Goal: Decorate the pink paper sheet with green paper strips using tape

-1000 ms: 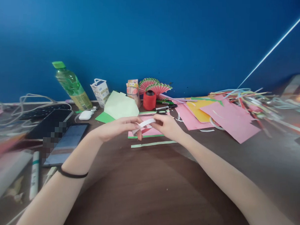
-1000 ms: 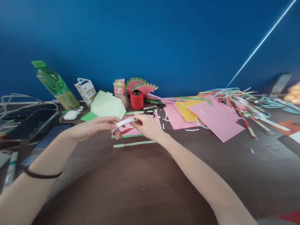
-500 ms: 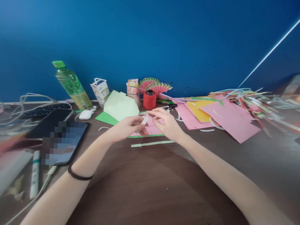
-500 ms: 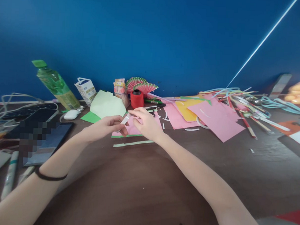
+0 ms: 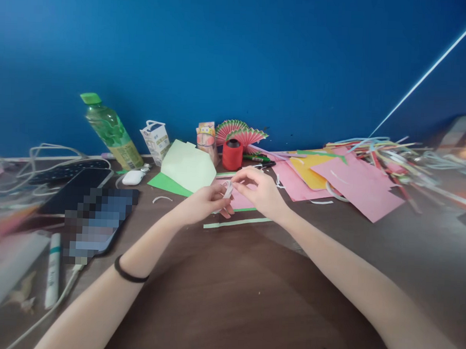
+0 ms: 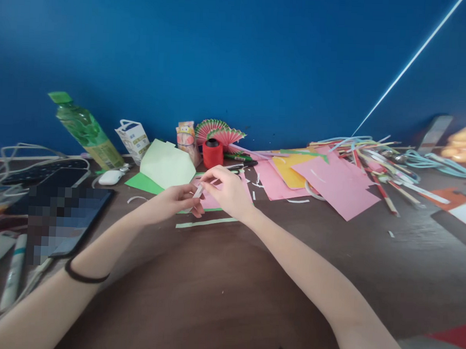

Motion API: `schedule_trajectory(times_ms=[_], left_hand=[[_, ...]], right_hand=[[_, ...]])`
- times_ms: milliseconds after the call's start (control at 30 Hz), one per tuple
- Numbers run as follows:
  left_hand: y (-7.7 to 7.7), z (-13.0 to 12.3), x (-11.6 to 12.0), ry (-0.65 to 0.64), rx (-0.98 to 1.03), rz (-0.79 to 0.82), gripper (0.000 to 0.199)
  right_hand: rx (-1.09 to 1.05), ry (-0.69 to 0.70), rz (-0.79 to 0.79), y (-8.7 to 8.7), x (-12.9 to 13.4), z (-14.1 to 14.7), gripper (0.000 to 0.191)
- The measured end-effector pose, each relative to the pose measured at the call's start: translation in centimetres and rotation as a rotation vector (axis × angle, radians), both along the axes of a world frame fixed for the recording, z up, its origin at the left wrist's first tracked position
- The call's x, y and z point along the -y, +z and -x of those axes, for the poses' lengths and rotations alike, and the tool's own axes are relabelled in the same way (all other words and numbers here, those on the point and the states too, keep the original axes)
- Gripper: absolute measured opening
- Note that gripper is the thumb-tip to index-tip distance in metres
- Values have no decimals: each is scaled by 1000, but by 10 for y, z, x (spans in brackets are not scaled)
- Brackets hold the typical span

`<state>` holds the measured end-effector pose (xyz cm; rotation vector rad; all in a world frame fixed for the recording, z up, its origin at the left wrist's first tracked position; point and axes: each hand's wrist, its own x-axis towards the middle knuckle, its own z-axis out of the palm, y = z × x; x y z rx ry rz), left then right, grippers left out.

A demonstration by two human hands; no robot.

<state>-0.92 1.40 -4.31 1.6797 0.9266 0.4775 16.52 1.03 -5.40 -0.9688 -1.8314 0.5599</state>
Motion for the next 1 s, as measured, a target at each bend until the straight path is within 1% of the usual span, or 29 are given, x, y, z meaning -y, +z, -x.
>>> schedule_trajectory(times_ms=[200,367,467,600,700,833,1000], left_hand=[[-2,-5,3,35,53,36,25],[-3,-6,2,61,100,54,28],[-2,-7,3,97,113,71,26],[-1,-10,4,205,132,84,23],[-1,-11,5,264,181,107,22],[-3,-13,5,301,188,57,23],[-5,-15,7,303,163,40,32]], right_hand=[[-35,-2,24,1,1,-1,8],[-102,41,8,1,0,-3,19],[-128,21,23,0,-1,-4,24],[-75,-21,-22,0,1,-2,12],[-19,18,-26,0,3,1,8],[12,82,-6,-3,4,4,9],[-12,75,18,-6,2,5,10]])
